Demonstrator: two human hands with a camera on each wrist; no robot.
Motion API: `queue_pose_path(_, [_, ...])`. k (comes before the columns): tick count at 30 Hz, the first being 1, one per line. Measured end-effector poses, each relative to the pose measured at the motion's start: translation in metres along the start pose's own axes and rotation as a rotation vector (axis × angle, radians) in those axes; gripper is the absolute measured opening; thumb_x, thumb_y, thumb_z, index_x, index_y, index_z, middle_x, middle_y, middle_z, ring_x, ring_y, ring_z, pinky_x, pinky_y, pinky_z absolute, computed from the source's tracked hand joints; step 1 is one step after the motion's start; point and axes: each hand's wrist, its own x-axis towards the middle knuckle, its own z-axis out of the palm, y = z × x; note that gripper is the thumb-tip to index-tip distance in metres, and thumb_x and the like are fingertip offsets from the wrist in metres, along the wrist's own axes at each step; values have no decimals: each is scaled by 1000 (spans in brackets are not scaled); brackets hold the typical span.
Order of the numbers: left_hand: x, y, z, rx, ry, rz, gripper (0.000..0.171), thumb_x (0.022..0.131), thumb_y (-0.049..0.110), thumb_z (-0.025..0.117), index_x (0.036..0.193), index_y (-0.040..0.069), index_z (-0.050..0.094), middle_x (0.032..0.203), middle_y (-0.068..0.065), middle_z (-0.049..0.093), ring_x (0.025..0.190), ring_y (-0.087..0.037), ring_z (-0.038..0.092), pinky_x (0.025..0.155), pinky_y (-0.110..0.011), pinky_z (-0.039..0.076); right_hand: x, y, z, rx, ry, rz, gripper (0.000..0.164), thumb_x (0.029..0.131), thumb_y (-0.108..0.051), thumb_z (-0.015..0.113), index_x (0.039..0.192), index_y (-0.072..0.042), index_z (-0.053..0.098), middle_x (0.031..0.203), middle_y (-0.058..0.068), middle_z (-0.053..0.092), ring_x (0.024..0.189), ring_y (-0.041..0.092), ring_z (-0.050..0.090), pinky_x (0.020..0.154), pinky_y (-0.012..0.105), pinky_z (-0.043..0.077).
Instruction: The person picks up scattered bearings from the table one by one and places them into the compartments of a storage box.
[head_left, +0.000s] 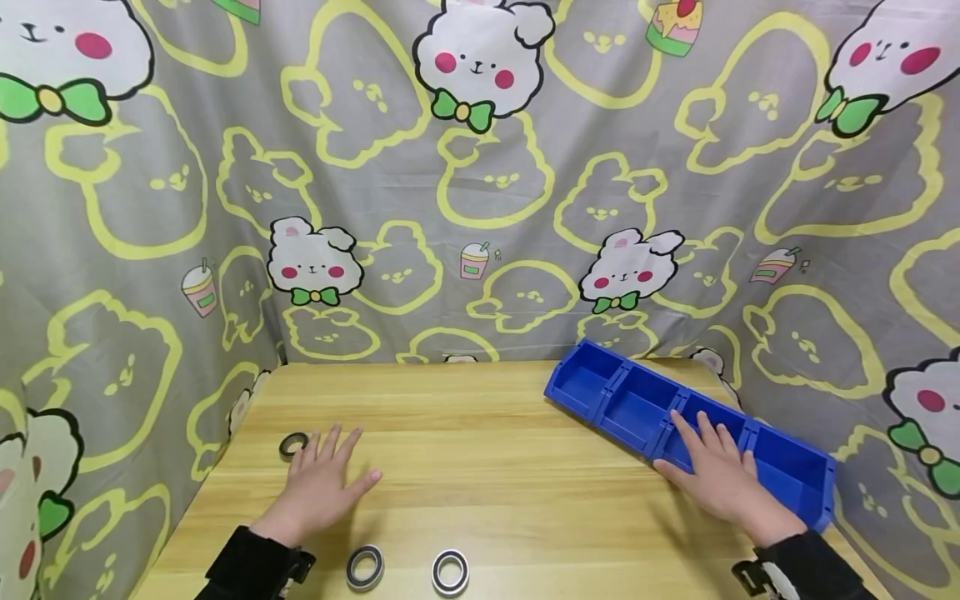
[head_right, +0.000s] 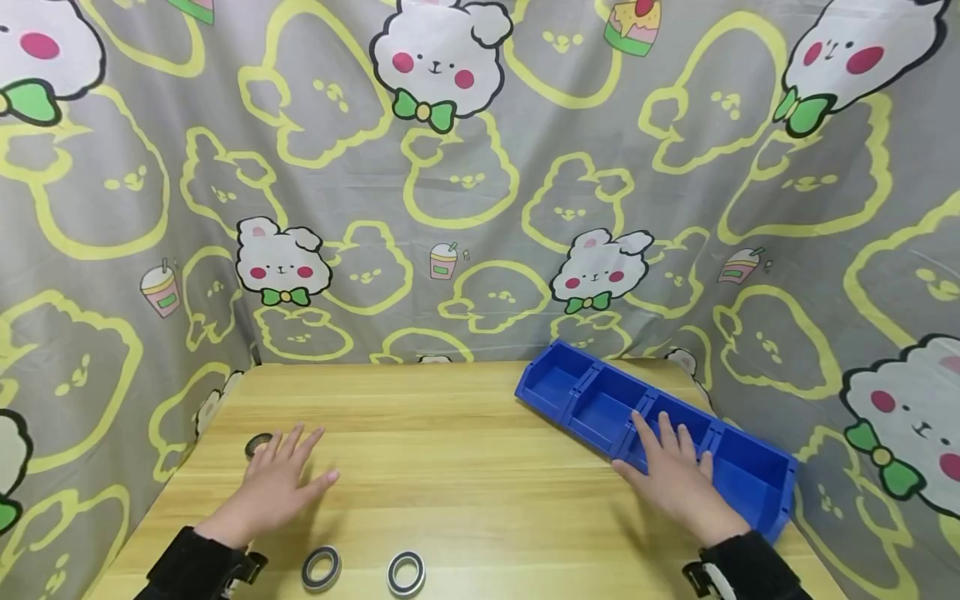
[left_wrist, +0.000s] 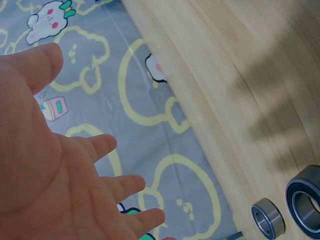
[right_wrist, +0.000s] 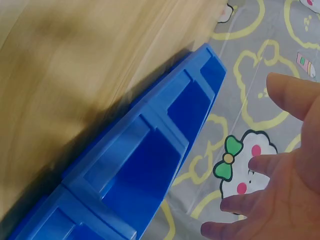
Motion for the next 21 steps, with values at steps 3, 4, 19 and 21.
queue_pose_path(3, [0,-2,1,-2,-4,-4,89,95,72,42,157,8,32,158,-33,19,141,-63,7,107,-78,3,0,4,-3,1,-8,15,102,91,-73,49,162,-15,4,156,41,0,136,68,-2,96,85,-3])
queue_pose_path(4, [0,-4,2,0,1,-2,91,94,73,41,156,8,32,158,-33,19,141,-63,7,107,-78,3,0,5,-4,-1,-8,19,102,92,-72,49,162,-14,4,156,41,0,136,68,-2,95,86,-2])
queue_pose_path(19, [-3,2,-10,-11,-4,-12,85,97,64,49,157,6,31,158,-35,18,139,-66,9,106,-79,4,-7,39,-22,16,-11,102,101,95,-70,46,160,-8,-1,152,45,-8,132,71,-7,92,87,0])
queue_pose_path(21, [-3,1,-9,-15,-7,-13,85,97,64,49,157,6,30,158,-35,18,139,-66,9,105,-80,4,-8,47,-22,24,-23,122,102,95,-70,45,160,-7,-3,151,45,-10,132,71,-8,92,87,0])
